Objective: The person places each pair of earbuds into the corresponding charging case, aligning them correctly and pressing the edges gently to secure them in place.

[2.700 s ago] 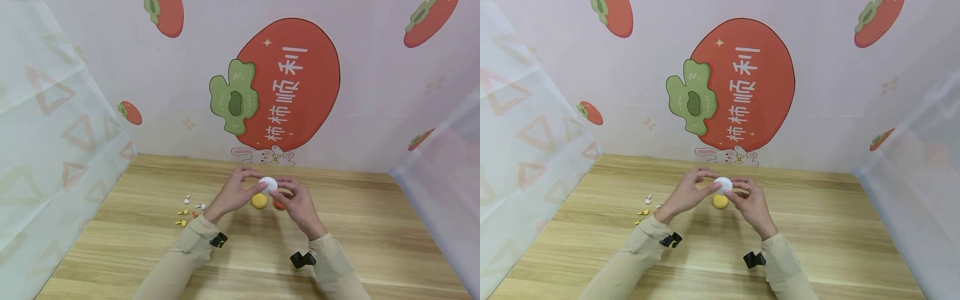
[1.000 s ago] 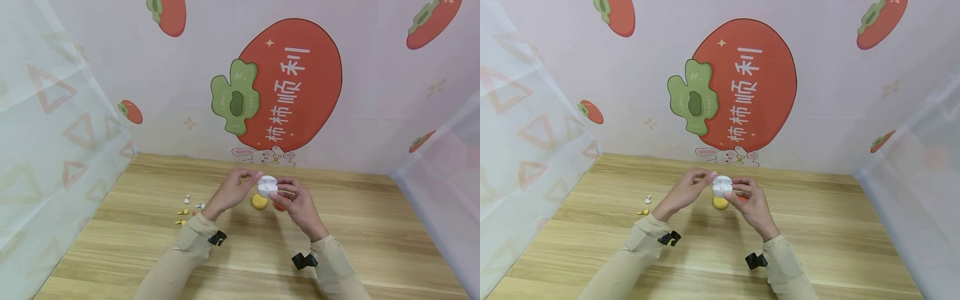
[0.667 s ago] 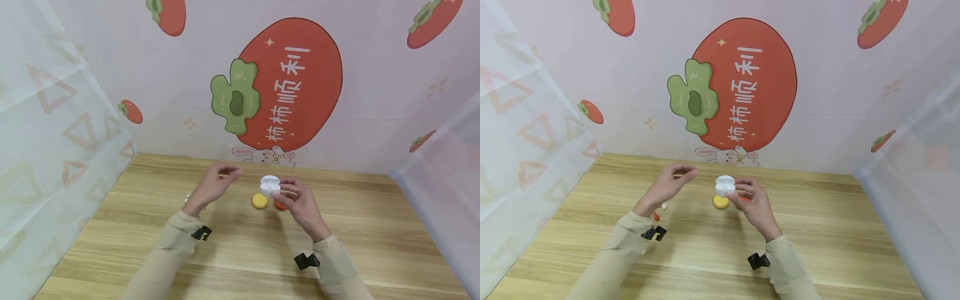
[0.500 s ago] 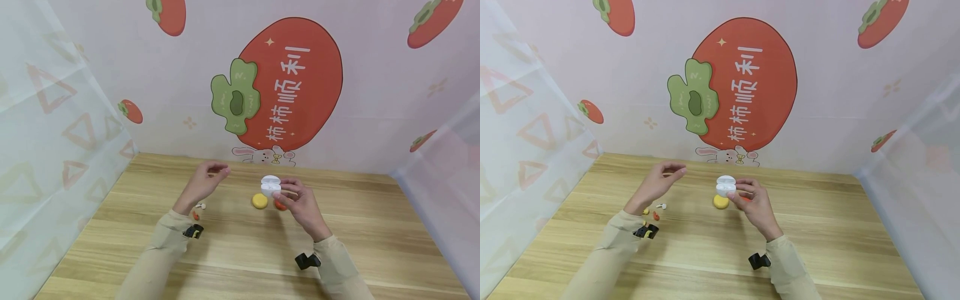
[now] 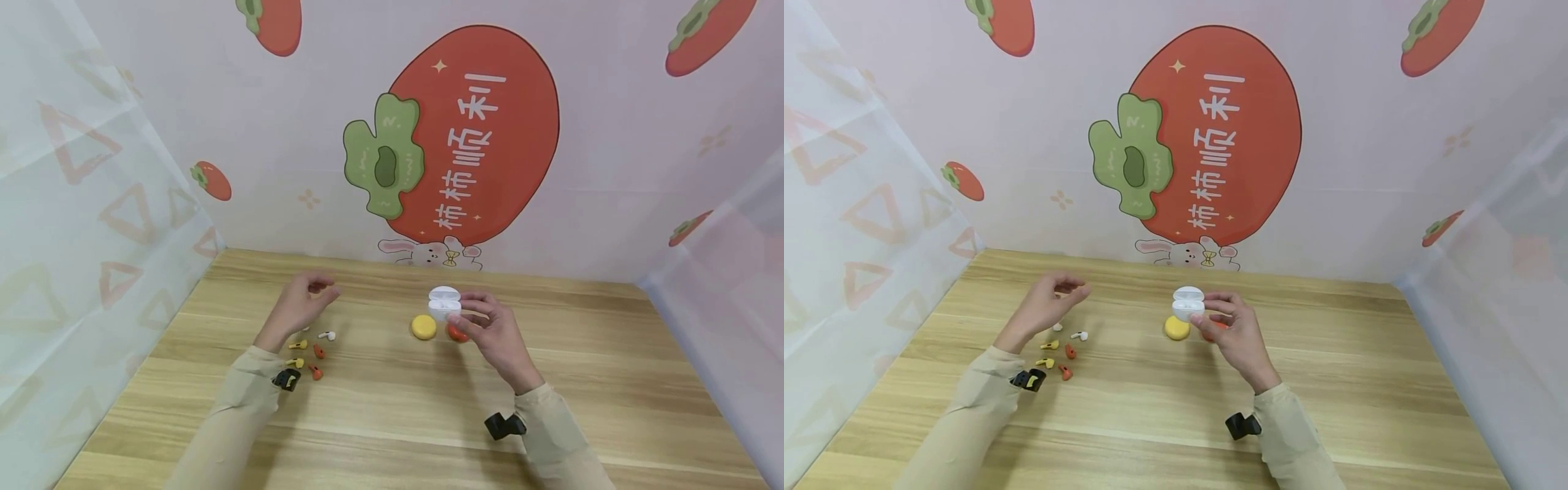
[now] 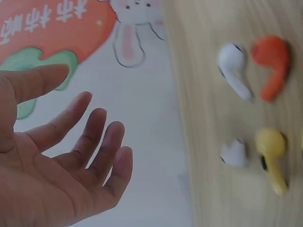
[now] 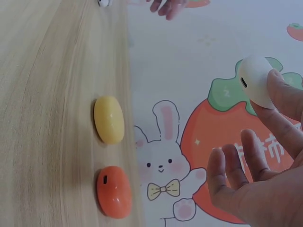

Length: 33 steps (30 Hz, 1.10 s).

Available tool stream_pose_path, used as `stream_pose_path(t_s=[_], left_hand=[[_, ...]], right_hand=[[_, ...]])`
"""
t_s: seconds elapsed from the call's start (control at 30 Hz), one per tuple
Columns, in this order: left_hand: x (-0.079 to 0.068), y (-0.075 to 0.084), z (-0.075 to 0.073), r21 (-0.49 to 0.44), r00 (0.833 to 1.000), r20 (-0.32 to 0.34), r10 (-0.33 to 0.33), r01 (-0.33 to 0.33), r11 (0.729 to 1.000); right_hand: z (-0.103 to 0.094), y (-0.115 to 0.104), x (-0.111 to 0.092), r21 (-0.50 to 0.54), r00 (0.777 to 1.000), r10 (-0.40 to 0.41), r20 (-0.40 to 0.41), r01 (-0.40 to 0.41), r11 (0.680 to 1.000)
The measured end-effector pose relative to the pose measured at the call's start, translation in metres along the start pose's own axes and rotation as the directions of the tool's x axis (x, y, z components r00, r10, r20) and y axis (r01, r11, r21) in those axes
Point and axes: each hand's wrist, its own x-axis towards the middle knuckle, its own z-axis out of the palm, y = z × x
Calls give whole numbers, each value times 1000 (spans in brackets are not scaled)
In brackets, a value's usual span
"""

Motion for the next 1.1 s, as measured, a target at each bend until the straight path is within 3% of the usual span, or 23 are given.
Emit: stream_pose_path(t_s=[0.17,0.47,0.73,0.93,1.1], left_hand=[[-4,-11,-4,108,996,-10,-88,89,990],[-7,-28,-5,277,968,-26,-250,247,929],[-11,-43,-1,387,952,-16,-306,288,876],[-14,-46,1,426,943,-13,-333,306,851],[-15,-47,2,443,946,-24,-322,299,845]], right_hand=[[-1,0,0,-11,1000,0,1,0,1000],[-1,0,-1,-8,1000,-2,-3,2,1000],[-1,-1,-2,-21,1000,11,0,-11,1000],[-1,0,-2,-18,1000,9,1,-9,1000],[-1,0,-2,-19,1000,-4,-1,4,1000]])
